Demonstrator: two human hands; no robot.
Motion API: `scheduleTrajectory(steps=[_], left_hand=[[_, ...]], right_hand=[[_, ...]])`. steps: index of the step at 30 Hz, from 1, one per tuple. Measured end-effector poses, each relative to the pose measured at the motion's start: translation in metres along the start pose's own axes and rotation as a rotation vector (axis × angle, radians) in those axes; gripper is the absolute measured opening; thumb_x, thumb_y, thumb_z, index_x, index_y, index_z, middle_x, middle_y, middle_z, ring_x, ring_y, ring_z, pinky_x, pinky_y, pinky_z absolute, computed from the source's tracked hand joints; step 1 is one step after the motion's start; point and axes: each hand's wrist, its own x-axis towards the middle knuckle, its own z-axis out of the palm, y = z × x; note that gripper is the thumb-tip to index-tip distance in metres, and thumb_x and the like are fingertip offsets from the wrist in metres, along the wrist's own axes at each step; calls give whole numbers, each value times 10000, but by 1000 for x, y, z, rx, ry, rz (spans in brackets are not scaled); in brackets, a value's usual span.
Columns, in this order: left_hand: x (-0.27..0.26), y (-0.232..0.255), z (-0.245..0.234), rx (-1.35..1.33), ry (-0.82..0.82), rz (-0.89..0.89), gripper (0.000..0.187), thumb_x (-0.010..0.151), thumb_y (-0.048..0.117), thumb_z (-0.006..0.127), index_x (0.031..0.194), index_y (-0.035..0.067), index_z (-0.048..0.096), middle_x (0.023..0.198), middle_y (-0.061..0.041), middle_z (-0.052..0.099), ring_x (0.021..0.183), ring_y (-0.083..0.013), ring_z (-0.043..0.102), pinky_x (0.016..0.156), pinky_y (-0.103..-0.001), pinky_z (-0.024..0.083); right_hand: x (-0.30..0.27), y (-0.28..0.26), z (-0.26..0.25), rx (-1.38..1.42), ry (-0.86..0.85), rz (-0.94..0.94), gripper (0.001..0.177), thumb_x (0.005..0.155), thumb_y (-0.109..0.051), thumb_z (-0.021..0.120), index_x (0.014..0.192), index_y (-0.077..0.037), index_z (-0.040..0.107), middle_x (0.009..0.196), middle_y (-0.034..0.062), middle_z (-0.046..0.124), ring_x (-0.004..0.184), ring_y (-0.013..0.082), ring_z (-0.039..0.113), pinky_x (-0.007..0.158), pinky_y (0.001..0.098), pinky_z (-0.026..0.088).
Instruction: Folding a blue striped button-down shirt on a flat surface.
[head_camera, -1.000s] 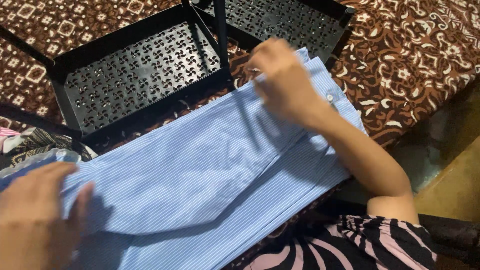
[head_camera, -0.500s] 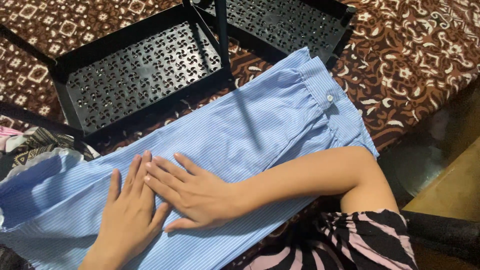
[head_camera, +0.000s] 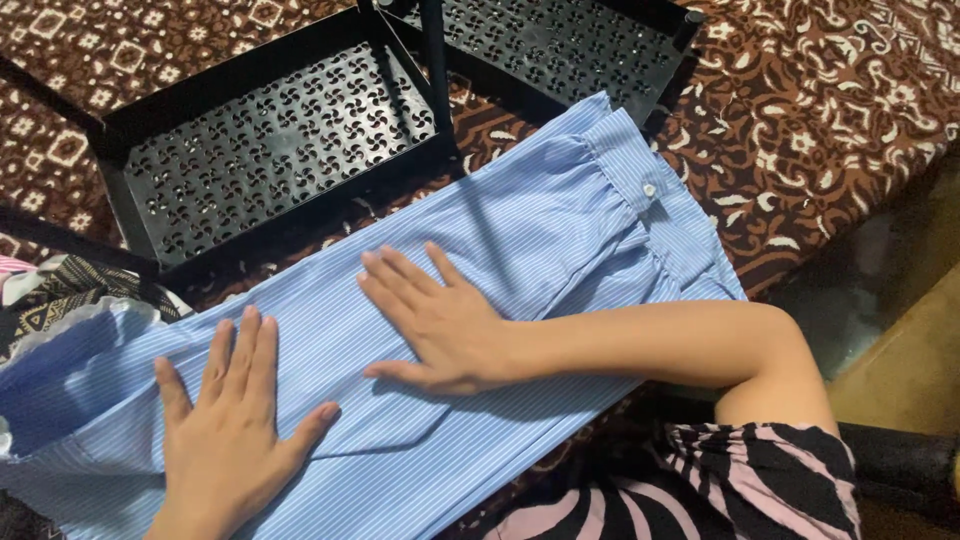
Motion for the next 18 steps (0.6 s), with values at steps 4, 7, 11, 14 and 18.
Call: scheduleTrajectory(steps=[4, 7, 11, 14, 18], left_hand=[[-8, -8, 3, 48, 11, -46, 1040, 849, 788, 373, 1557, 35, 254, 1636, -127, 246, 1537, -262, 162, 1190, -690, -34], [-11, -11, 3, 38, -6, -72, 1058, 843, 800, 362, 1563, 36, 222, 1645, -127, 204, 1532, -266, 127, 1163, -690, -58], [-10, -12, 2, 36, -27, -96, 1068, 832, 802, 371, 1563, 42, 202, 1649, -129, 171, 1527, -272, 99, 1143, -699, -64], [-9, -15, 4, 55, -39, -94, 1070, 818, 800, 386, 1543, 35, 202, 1629, -136, 165, 1532, -294, 95, 1134, -733, -58], [-8, -11, -2, 50, -49, -98, 1077, 811, 794, 390, 1545, 27, 211, 1647, -133, 172, 1513, -287, 116, 1105, -741, -18]], right_hand=[[1, 19, 2, -17, -22, 45, 986, 982, -752, 317, 1598, 16, 267, 1695, 222, 198, 1589, 363, 143, 1223, 685, 83], [4, 30, -3, -98, -101, 111, 1041, 922, -809, 327, 1572, -1, 235, 1669, 204, 141, 1536, 385, 85, 1053, 840, 24], [3, 40, -14, -123, -174, 221, 1135, 832, -896, 343, 1597, -69, 213, 1683, 208, 48, 1550, 395, 20, 982, 911, 57], [1, 54, -21, -133, -203, 247, 1156, 803, -928, 365, 1598, -106, 192, 1682, 210, -4, 1527, 452, -31, 915, 933, 70], [-3, 74, -42, -61, -334, 408, 1242, 729, -959, 414, 1620, -149, 110, 1685, 256, -84, 1538, 414, -34, 969, 913, 78]])
